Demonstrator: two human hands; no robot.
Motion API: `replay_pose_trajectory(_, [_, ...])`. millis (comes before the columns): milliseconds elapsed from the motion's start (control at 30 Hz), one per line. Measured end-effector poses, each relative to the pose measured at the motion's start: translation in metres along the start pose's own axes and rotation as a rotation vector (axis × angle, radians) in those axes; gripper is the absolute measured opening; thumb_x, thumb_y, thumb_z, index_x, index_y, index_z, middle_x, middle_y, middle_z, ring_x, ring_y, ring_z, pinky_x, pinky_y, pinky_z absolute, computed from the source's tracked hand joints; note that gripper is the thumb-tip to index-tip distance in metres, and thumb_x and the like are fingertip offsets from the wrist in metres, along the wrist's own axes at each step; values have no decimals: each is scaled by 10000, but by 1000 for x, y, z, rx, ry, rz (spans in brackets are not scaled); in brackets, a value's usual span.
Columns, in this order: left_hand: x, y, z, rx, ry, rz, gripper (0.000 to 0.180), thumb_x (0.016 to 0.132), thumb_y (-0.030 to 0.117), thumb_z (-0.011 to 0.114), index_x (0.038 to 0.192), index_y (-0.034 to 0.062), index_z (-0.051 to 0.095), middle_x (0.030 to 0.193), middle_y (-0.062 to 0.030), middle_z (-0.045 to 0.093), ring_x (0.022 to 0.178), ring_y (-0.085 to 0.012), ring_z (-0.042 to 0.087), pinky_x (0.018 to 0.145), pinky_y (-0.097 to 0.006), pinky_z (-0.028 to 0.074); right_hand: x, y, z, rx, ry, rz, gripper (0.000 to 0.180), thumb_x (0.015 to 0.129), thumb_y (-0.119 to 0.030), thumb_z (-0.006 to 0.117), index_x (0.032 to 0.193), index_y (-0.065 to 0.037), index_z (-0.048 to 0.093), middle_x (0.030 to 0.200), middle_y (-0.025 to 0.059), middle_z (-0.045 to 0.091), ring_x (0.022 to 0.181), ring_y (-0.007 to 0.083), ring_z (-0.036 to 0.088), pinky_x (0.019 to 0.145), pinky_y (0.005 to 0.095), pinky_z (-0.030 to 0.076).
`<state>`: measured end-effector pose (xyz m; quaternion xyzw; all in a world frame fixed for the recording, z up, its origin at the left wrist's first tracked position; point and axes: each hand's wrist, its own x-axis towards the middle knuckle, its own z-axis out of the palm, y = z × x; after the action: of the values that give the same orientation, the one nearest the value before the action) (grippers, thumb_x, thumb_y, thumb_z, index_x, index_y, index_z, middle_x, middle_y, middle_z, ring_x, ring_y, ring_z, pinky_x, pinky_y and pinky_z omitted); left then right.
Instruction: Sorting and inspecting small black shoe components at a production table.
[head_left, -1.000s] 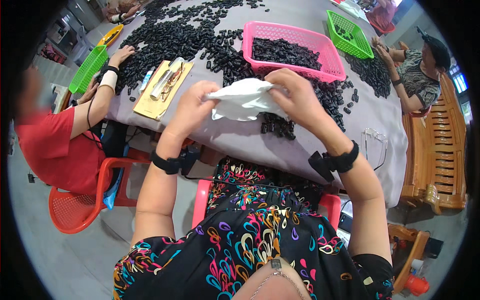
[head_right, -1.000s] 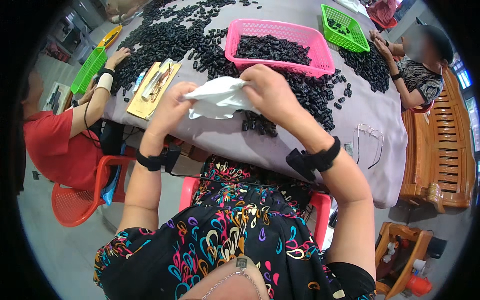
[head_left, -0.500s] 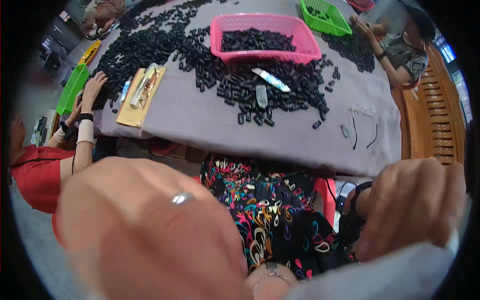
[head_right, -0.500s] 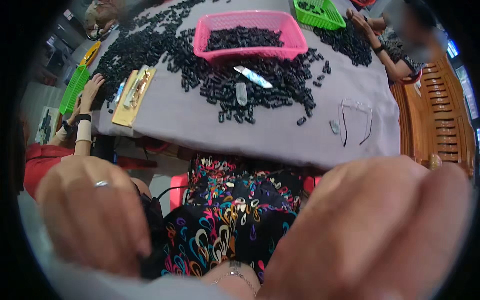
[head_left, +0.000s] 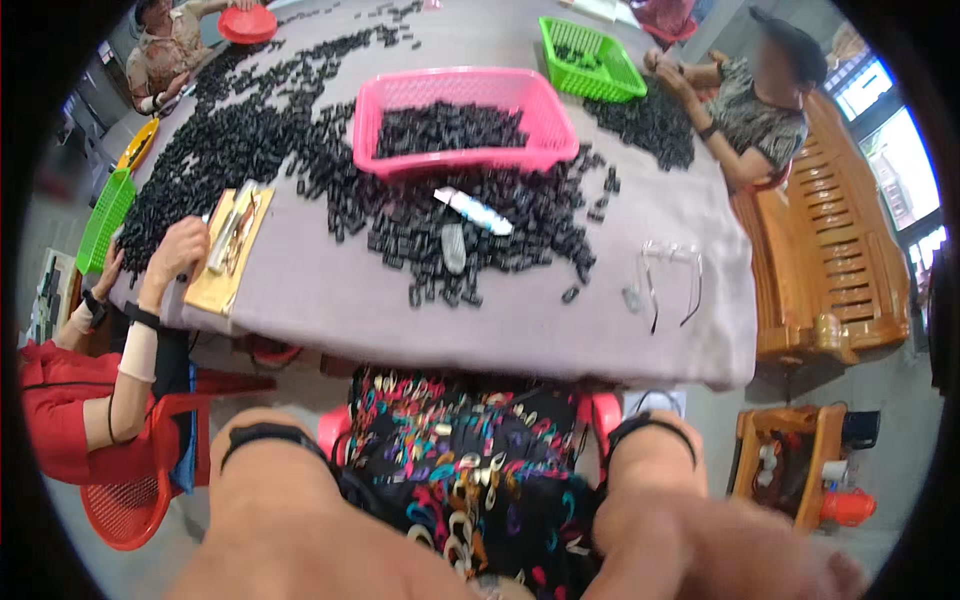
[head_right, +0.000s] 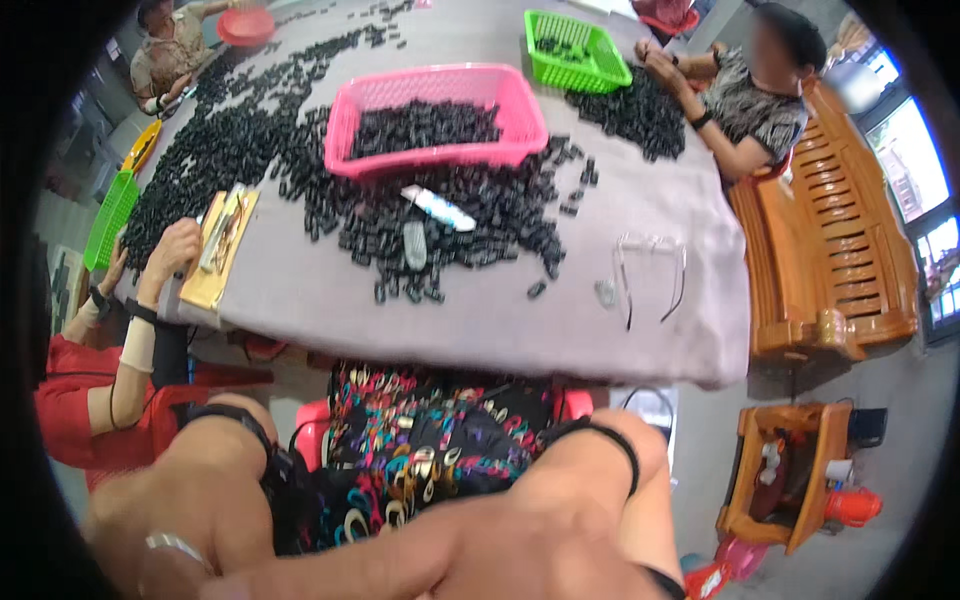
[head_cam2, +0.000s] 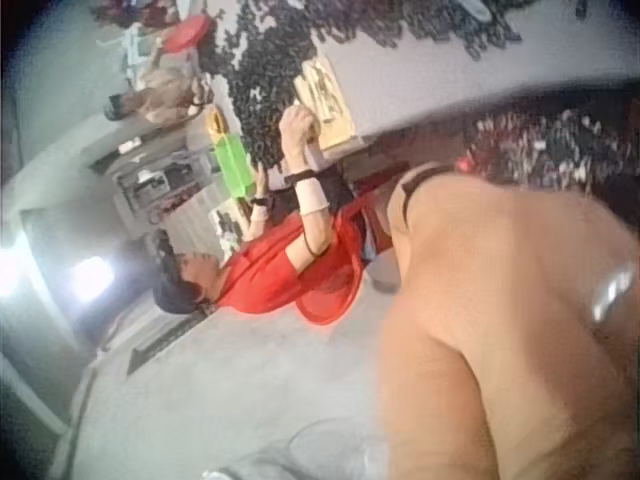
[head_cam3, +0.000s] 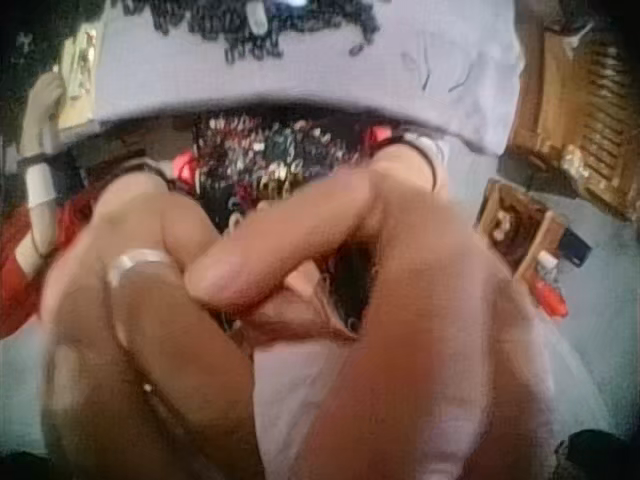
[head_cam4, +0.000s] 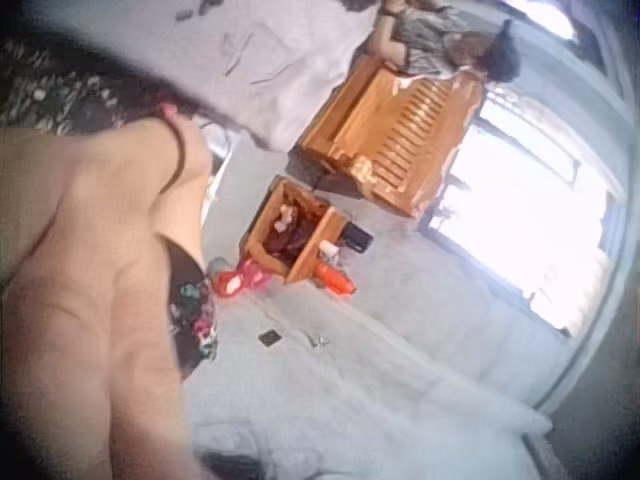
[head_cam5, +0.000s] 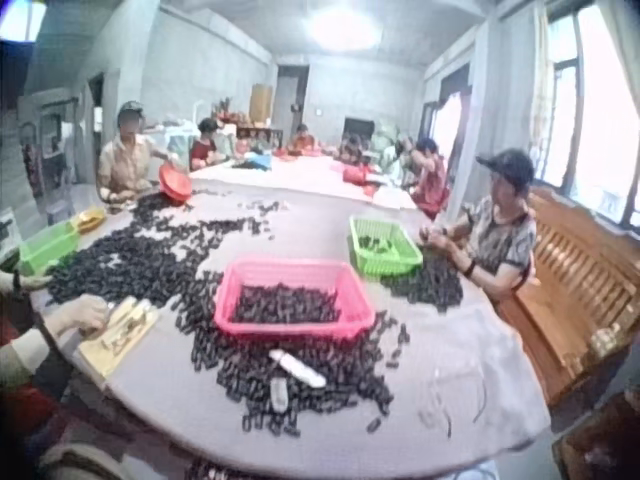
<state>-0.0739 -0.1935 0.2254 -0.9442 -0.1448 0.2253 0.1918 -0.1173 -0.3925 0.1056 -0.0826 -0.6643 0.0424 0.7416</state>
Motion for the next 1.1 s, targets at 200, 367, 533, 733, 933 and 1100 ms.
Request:
replay_pose_trajectory(200, [2,-15,-31,-79,-139,147,233,868,227,619,982,31,674,1048,-136,676,1024,-197,647,849,-308,530,11,24,0,-28,-2,-14,207,925,-103,488,1080,29,520,909,80,582,838,201,598,787,296,512])
replay_pose_trajectory(367, [-21,-20,-31,-7,-213,31,234,870,223,621,1003,35,662,1056,-131,670,1031,-188,639,854,-302,523,17,15,-22,-42,-25,-15,219,923,-113,494,1091,26,521,934,83,577,860,203,592,801,300,507])
replay_pose_trajectory(533, [-58,-28,-12,190,-293,-64,239,872,217,624,1029,39,646,1067,-124,662,1039,-177,629,860,-296,514,14,16,-9,-132,16,-73,232,922,-122,500,1102,23,521,958,86,571,881,206,586,816,304,501])
replay_pose_trajectory(733, [-37,-12,-25,332,-394,-215,251,874,211,628,1061,44,628,1081,-116,652,1048,-163,617,868,-288,503,12,12,1,-179,12,-83,248,920,-133,507,1115,19,522,987,90,564,907,209,579,833,309,495])
replay_pose_trajectory(933, [-13,1,-34,443,-486,-353,267,876,204,631,1092,49,609,1094,-109,643,1058,-150,605,875,-279,492,15,2,10,-232,-12,-65,263,919,-144,514,1128,16,523,1016,94,558,933,212,571,850,313,489])
replay_pose_trajectory(1100, [-3,-2,-26,514,-613,-478,284,877,199,634,1118,53,594,1105,-102,635,1066,-139,594,881,-273,483,27,29,3,-228,-28,-29,277,917,-154,520,1139,13,524,1040,97,552,955,215,565,864,317,483])
